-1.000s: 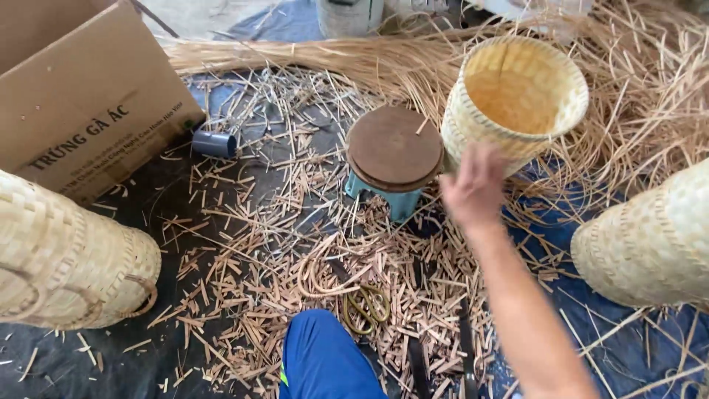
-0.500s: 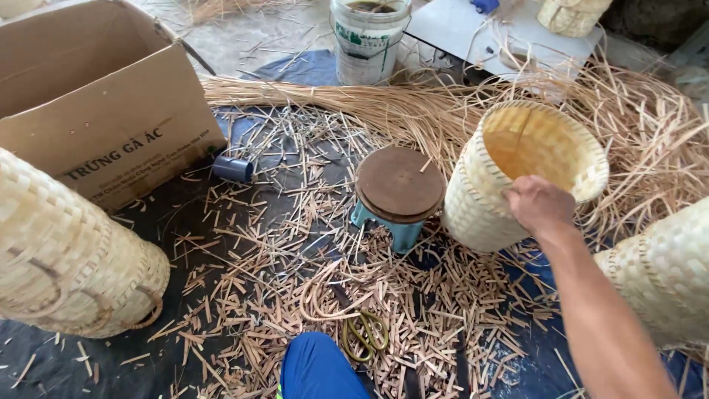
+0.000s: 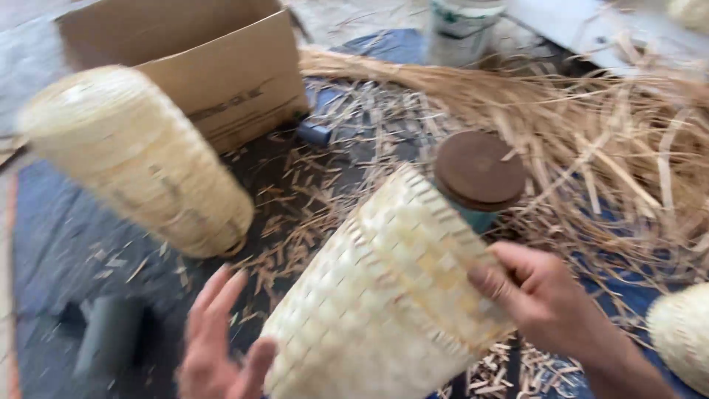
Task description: The person sits on the floor and attaches a curved bamboo strip handle to a woven bamboo basket. They bend the strip against the basket rim, weave its ends into the woven wall, and press the handle down to seat it.
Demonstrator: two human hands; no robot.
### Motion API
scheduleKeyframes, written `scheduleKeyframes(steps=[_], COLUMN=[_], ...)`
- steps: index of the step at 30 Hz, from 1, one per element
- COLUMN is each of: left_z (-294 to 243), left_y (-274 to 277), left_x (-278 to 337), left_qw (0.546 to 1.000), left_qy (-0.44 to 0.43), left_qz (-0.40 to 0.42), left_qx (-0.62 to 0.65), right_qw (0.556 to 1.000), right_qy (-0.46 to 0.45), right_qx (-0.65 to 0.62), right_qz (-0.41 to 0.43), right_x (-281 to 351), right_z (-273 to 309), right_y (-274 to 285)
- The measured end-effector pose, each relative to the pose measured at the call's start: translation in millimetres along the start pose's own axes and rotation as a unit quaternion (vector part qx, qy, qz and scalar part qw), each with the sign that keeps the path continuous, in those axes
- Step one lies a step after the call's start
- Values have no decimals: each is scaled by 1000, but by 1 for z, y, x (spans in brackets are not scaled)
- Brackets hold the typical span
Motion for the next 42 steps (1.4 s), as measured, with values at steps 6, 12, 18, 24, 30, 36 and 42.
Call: scheduleKeyframes(steps=[6, 12, 18, 24, 30, 36, 42], left_z=[-18, -39, -46, 44, 116, 157, 252], left_y=[-24, -33, -38, -40, 19, 35, -19], left_x=[4, 10, 8, 52, 92, 110, 115], left_qw=[984, 954, 964, 860, 870, 905, 851], left_qy=[8, 101, 82, 263, 253, 105, 214], left_qz=[169, 254, 226, 244, 234, 220, 283], left_qx=[56, 122, 116, 362, 353, 349, 388], right_qw=[989, 969, 973, 929, 858, 816, 927], right_qy=[-27, 149, 146, 186, 87, -61, 310], right_qx=[-60, 199, 167, 202, 392, 532, 178], right_qz=[133, 7, -61, -246, -322, -217, -116], right_x=[4, -9, -9, 16, 12, 4, 45], right_z=[-40, -54, -7, -37, -165, -245, -86], right_y=[-81, -77, -37, 33, 83, 46, -82])
Point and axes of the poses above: each hand's wrist, its own x-axis away from the middle knuckle, its own y-axis out of the back of the hand, z = x × y, the point moved 1 cm from there along -x, towards the middle knuckle, and after that the axes turned 12 degrees about -x, right-handed, at the moved point
